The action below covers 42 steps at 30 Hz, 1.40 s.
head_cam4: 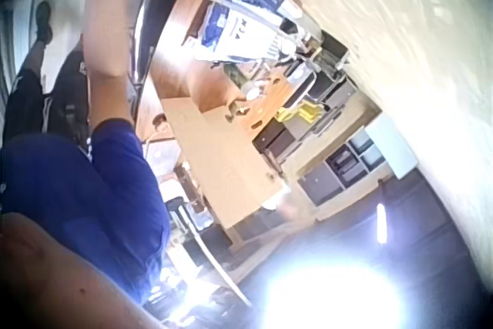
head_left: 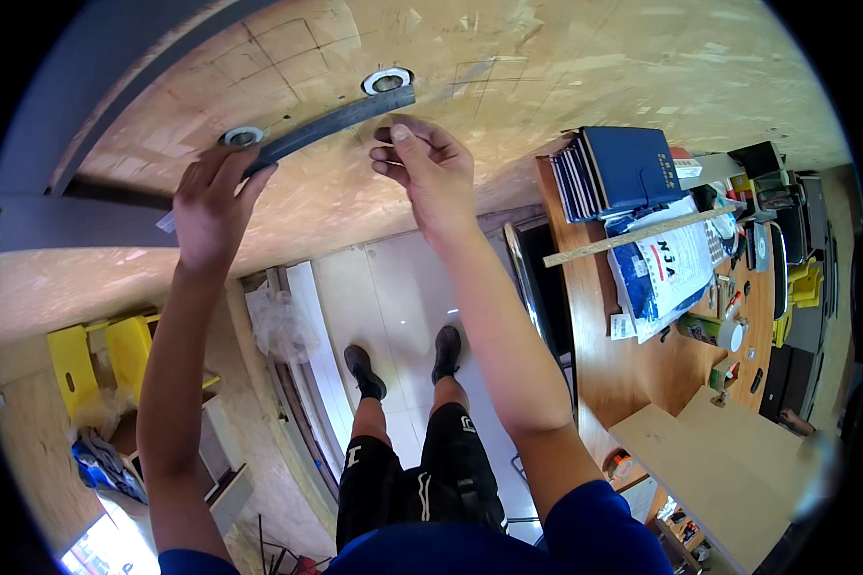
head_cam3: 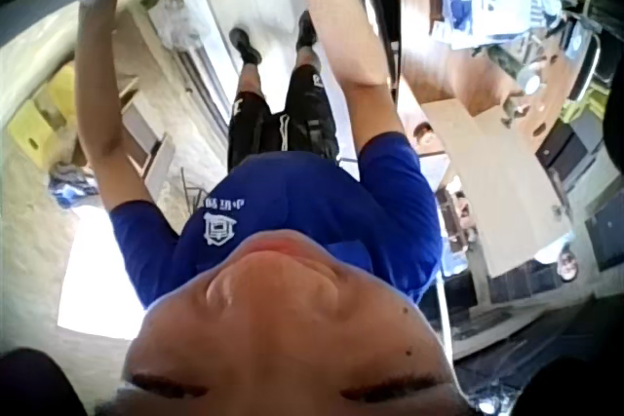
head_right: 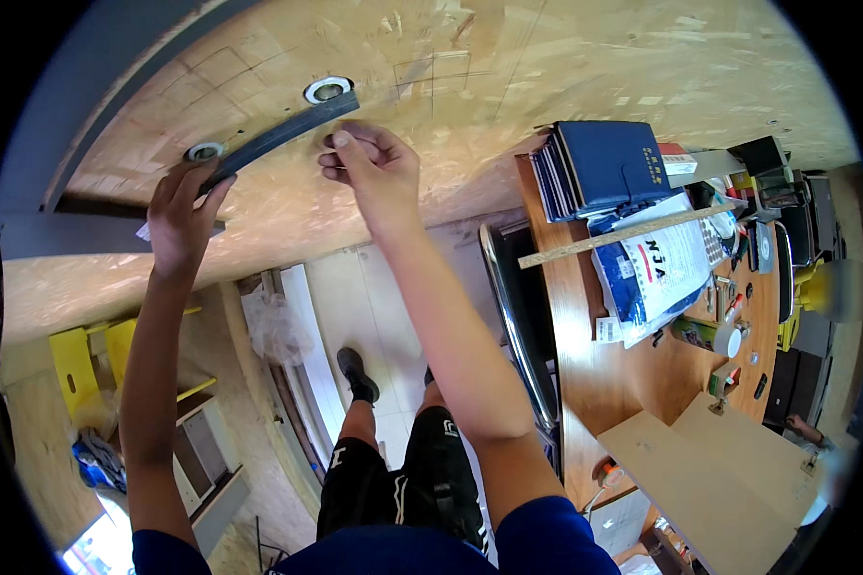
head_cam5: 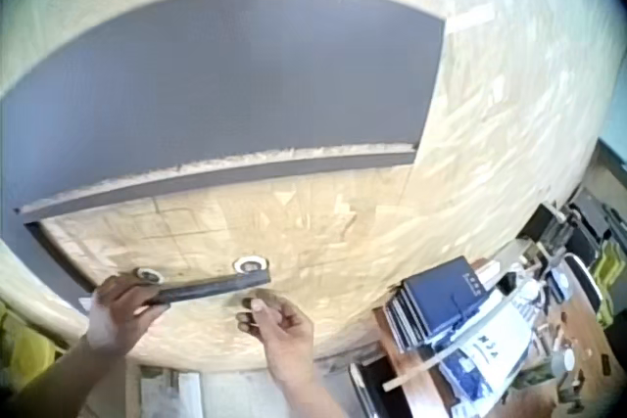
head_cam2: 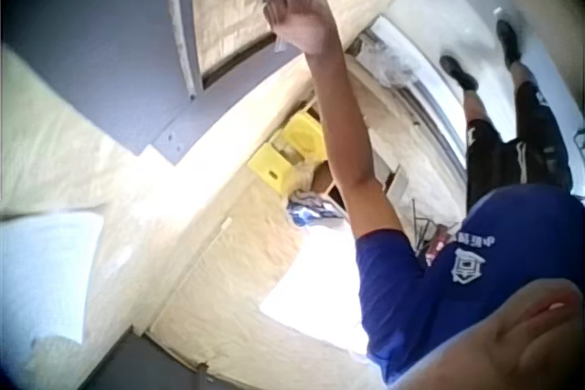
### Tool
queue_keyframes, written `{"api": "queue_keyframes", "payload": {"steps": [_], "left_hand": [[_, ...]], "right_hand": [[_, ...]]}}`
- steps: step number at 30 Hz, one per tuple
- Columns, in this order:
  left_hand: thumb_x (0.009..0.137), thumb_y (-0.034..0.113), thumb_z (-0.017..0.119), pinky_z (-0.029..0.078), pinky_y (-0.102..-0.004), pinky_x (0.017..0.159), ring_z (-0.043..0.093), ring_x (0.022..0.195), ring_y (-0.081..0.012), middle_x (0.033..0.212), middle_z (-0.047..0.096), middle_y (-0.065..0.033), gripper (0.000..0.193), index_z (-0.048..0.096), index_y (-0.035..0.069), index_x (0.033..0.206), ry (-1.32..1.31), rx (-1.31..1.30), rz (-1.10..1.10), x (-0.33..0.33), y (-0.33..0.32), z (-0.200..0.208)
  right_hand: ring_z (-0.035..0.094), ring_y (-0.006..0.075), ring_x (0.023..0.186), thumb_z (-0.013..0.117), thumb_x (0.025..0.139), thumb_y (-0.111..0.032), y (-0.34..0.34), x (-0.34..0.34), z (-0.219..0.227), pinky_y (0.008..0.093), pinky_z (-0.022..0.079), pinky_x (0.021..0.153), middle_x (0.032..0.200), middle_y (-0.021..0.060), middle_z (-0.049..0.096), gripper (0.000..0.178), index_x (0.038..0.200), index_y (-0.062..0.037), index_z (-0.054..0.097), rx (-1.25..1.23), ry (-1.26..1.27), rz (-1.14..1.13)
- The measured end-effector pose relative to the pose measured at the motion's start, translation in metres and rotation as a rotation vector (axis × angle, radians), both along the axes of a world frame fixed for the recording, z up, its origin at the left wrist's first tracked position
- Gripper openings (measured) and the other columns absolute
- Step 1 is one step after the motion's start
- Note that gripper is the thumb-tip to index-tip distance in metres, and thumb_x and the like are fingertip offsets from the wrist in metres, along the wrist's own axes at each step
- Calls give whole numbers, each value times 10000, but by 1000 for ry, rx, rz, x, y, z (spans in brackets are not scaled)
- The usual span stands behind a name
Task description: The person uses a metal ruler and a marker to draw straight lines on a rectangular wooden board. They repeatedly reposition the ruler to create a grid pattern of intersecting lines. After finishing the markings, the person lifts the board to inspect the lines and then walks across the room carrying it.
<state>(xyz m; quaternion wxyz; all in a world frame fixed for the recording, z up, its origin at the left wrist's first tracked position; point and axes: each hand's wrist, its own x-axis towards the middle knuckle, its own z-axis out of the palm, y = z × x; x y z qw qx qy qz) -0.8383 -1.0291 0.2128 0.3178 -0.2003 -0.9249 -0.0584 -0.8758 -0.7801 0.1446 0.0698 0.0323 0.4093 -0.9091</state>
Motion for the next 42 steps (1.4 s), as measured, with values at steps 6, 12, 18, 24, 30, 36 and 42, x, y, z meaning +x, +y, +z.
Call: {"api": "queue_keyframes", "payload": {"steps": [6,12,18,24,30,36,42], "left_hand": [[765,115,891,560,-362,685,683,771,-256,933,706,-103,278,746,33,989,3,118,12,-8,0,-6],[775,7,881,585,-301,628,717,775,-180,970,726,-105,249,726,-1,970,-52,287,64,-4,9,-4],[775,-4,878,598,-302,649,725,811,-191,975,735,-105,242,718,-6,957,22,250,13,-8,9,-3],[765,-15,881,601,-319,739,726,846,-212,973,738,-114,250,716,-9,953,25,248,29,-8,8,-3],[768,-10,881,602,-315,728,731,843,-212,976,744,-119,245,722,-11,954,49,227,34,-8,8,-6],[764,14,889,602,-302,718,742,827,-204,972,749,-114,252,743,-4,969,98,208,41,-9,8,-7],[761,40,893,588,-299,685,731,793,-187,941,742,-87,239,755,11,954,118,204,43,-11,10,-6]], "right_hand": [[736,223,805,709,1007,-169,-26,-25,1,338,636,720,963,158,739,242,1071,58,653,-59,-1,-108],[720,194,732,722,1002,-201,-27,-25,7,321,624,667,923,154,742,267,1024,60,670,-15,53,-180],[714,180,693,736,992,-217,-27,-26,15,310,619,628,899,159,748,300,1032,74,673,-5,10,-174],[719,184,690,738,990,-217,-28,-27,14,315,623,622,891,161,749,297,1020,72,676,-58,13,-168],[717,180,675,733,994,-212,-29,-29,11,307,619,615,893,163,752,279,1014,61,681,-57,23,-165],[701,178,638,752,979,-193,-32,-30,8,294,591,584,833,140,742,276,963,71,674,-129,47,-191],[698,182,639,755,980,-211,-30,-31,12,293,576,582,846,144,746,296,994,69,663,-81,61,-209]]}}
